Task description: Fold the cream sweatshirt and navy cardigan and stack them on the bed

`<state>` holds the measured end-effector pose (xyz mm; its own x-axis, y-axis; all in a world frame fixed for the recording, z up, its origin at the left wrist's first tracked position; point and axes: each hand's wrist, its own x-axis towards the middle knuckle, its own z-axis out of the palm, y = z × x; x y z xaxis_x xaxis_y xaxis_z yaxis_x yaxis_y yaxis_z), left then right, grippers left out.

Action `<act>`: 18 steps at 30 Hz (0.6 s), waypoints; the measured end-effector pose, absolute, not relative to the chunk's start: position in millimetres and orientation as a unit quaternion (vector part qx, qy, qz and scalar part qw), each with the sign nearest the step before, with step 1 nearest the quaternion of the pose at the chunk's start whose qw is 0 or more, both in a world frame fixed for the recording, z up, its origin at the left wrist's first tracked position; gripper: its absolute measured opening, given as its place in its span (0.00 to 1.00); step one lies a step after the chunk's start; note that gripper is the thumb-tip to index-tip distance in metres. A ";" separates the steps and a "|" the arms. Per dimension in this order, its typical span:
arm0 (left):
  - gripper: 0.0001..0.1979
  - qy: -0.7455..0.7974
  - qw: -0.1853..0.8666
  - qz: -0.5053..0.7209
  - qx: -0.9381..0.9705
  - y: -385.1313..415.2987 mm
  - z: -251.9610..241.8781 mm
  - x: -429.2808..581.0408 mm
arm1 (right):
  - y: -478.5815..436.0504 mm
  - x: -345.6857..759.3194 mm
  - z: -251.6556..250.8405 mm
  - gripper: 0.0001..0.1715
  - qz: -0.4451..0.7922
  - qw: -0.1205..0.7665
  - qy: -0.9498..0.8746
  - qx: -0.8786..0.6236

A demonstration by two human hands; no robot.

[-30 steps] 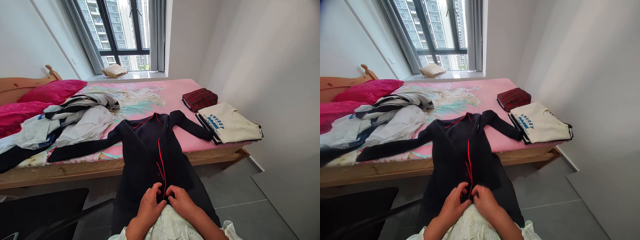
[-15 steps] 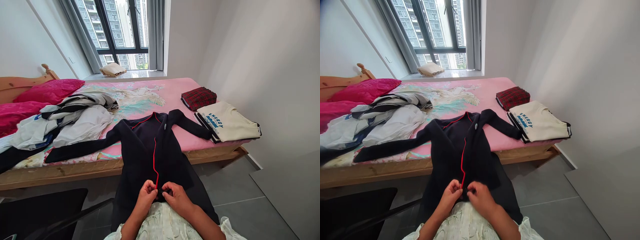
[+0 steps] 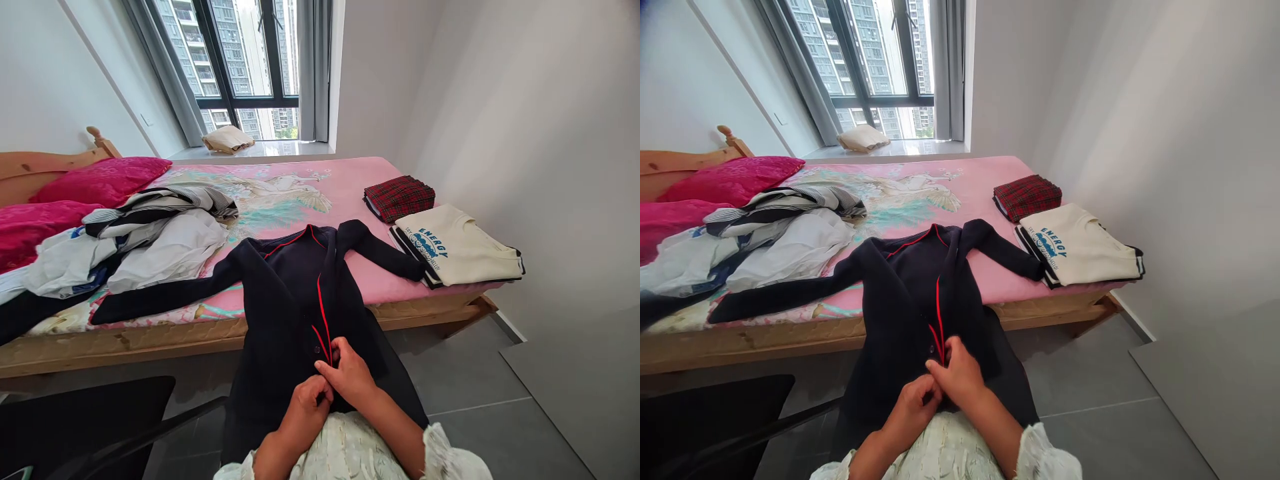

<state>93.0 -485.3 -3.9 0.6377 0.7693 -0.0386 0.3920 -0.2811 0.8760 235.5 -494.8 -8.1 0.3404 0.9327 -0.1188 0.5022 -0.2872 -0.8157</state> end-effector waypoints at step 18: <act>0.10 0.476 0.224 0.139 0.839 -422.2 -0.4 103.8 | -478.7 234.0 -27.5 0.08 0.245 0.385 -0.507 -0.731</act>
<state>103.8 -422.2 -0.4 0.5094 0.8603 0.0195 0.7362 -0.4474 0.5078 234.0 -478.7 -27.5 0.3658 0.9301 0.0322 0.5520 -0.1890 -0.8121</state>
